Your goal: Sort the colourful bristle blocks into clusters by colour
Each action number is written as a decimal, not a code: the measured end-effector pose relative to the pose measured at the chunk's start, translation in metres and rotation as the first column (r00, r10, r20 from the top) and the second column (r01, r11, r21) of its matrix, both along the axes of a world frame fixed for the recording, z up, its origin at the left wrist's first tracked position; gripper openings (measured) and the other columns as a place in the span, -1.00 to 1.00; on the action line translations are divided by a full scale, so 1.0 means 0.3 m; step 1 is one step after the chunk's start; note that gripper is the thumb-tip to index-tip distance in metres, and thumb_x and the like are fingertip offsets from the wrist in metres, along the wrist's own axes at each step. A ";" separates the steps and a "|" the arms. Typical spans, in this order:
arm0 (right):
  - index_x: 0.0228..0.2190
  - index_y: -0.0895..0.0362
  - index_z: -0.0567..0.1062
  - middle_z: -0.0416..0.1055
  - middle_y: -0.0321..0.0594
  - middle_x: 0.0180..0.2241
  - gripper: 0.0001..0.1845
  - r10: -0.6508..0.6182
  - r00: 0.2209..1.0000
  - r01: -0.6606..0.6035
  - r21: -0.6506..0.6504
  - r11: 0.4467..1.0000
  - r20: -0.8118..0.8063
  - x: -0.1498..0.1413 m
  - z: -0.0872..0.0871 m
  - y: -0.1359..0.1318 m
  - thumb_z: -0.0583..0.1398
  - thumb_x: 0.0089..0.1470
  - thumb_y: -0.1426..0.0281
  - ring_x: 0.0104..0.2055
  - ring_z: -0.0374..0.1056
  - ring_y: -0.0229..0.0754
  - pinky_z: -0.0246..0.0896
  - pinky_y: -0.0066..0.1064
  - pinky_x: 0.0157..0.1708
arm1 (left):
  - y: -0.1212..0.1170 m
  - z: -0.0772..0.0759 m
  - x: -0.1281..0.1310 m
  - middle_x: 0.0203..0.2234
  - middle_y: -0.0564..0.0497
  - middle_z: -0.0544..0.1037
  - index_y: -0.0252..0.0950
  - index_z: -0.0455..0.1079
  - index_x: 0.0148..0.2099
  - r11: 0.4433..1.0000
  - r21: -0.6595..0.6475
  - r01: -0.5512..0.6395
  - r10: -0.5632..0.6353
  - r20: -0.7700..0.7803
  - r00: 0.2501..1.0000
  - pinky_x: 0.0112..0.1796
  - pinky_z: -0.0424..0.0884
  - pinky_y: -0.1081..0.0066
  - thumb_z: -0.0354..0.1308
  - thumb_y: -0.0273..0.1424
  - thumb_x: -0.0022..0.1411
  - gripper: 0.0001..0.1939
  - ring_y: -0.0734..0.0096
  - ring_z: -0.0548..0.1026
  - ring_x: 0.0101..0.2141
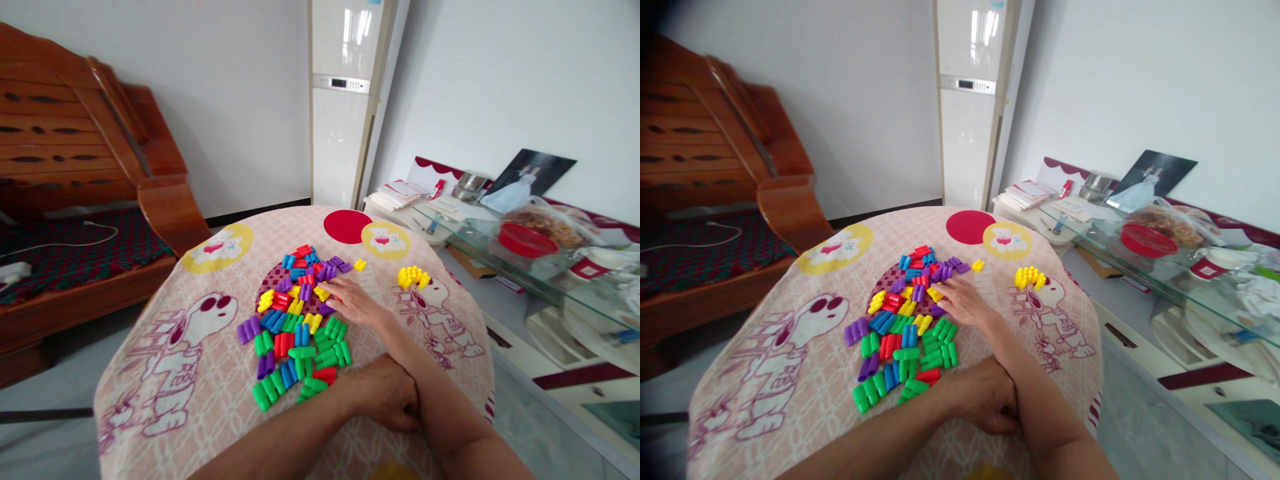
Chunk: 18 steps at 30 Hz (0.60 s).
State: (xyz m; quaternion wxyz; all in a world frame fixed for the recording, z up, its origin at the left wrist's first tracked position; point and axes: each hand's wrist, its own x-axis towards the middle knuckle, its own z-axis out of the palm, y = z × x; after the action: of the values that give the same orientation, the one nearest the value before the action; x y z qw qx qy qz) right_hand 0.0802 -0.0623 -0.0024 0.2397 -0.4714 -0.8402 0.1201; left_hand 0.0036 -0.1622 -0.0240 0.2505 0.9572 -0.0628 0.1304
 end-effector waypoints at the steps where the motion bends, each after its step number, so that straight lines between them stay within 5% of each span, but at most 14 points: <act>1: 0.04 0.12 0.43 0.43 -0.07 -0.04 -0.62 0.003 1.000 -0.003 -0.003 1.000 0.024 -0.002 -0.003 -0.003 0.15 0.17 0.44 0.03 0.30 -0.08 0.15 -0.20 0.08 | 0.000 -0.005 0.001 -0.60 0.12 0.57 -0.23 0.55 -0.49 1.000 -0.006 -0.008 0.008 0.007 1.000 -0.49 0.23 0.43 0.27 -0.23 0.04 -0.81 0.50 0.38 -0.57; 6: -0.20 0.16 0.50 0.43 -0.13 -0.20 -0.80 -0.066 0.997 0.068 -0.035 0.997 0.049 0.004 -0.001 0.000 0.22 0.08 0.50 -0.12 0.33 -0.12 0.19 -0.33 -0.08 | -0.007 -0.016 0.004 -0.63 0.12 0.55 -0.24 0.57 -0.46 0.999 -0.001 -0.035 0.035 0.002 0.999 -0.53 0.18 0.44 0.27 -0.23 0.04 -0.81 0.52 0.31 -0.61; 18: -0.33 0.16 0.46 0.42 -0.22 -0.32 -0.81 -0.062 0.998 0.064 -0.056 0.996 0.030 -0.001 -0.010 -0.003 0.24 -0.08 0.57 -0.25 0.29 -0.19 0.12 -0.42 -0.21 | -0.001 -0.017 0.001 -0.60 0.13 0.56 -0.23 0.56 -0.46 1.000 -0.021 0.000 0.001 0.029 1.000 -0.49 0.21 0.44 0.28 -0.25 0.04 -0.83 0.53 0.36 -0.57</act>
State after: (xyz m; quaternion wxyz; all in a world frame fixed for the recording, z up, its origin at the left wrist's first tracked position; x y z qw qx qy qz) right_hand 0.0799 -0.0632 -0.0055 0.2182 -0.5058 -0.8245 0.1298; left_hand 0.0040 -0.1627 -0.0292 0.2594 0.9526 -0.0648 0.1451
